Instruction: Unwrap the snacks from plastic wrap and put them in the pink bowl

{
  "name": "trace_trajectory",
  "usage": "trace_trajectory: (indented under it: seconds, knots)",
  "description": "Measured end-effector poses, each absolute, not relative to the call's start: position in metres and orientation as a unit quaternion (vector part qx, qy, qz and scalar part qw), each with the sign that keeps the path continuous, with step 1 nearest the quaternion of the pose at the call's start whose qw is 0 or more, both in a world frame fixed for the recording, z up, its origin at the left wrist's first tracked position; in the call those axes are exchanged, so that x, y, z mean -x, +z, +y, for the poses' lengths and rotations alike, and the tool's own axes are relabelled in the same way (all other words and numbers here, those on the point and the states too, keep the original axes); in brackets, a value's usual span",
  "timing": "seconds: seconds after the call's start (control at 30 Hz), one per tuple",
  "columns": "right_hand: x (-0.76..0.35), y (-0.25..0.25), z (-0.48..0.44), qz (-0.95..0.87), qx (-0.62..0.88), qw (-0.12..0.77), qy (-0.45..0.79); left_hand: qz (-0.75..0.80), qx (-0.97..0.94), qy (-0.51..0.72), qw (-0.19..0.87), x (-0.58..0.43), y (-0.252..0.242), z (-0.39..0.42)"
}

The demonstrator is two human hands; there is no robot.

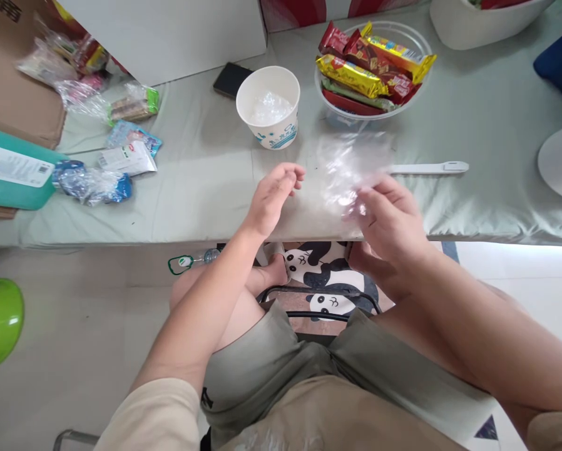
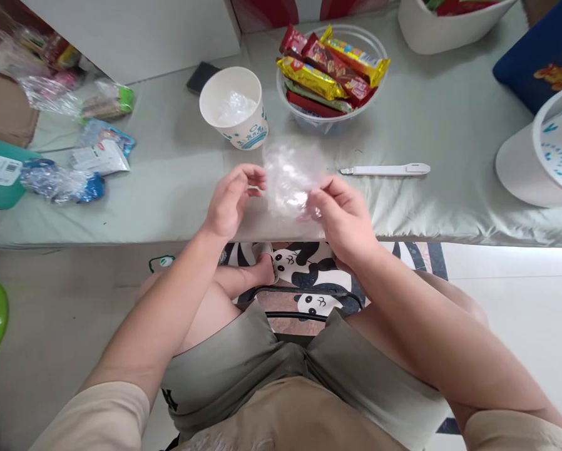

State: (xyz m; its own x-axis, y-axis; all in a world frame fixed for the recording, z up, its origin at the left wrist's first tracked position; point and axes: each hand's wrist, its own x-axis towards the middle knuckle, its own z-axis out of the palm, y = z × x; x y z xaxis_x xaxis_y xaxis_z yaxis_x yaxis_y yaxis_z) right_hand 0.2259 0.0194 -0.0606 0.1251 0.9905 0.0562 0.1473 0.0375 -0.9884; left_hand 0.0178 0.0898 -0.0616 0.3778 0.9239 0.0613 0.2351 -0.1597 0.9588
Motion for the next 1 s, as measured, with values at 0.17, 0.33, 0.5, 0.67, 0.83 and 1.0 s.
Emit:
trace_trajectory:
  seconds: [0.17,0.33,0.5,0.67,0.83,1.0]
  knots:
    - [-0.223,-0.063,0.023,-0.367,0.513,0.522,0.575,0.385,-0.588,0.282,0.653,-0.042,-0.056,0.082]
    - [-0.219,-0.061,0.016,-0.417,0.524,0.466,0.579,0.433,-0.597,0.291,0.609,-0.048,-0.051,0.080]
    - [-0.220,-0.059,0.017,-0.437,0.530,0.469,0.555,0.427,-0.606,0.245,0.625,-0.039,-0.049,0.082]
    - [-0.219,-0.064,0.027,-0.459,0.531,0.530,0.477,0.391,-0.585,0.287,0.650,-0.036,-0.055,0.087]
    - [-0.222,-0.065,0.042,-0.496,0.552,0.518,0.425,0.370,-0.576,0.296,0.666,-0.032,-0.054,0.101]
    - [-0.216,-0.065,0.051,-0.530,0.575,0.490,0.385,0.411,-0.609,0.330,0.593,-0.034,-0.059,0.114]
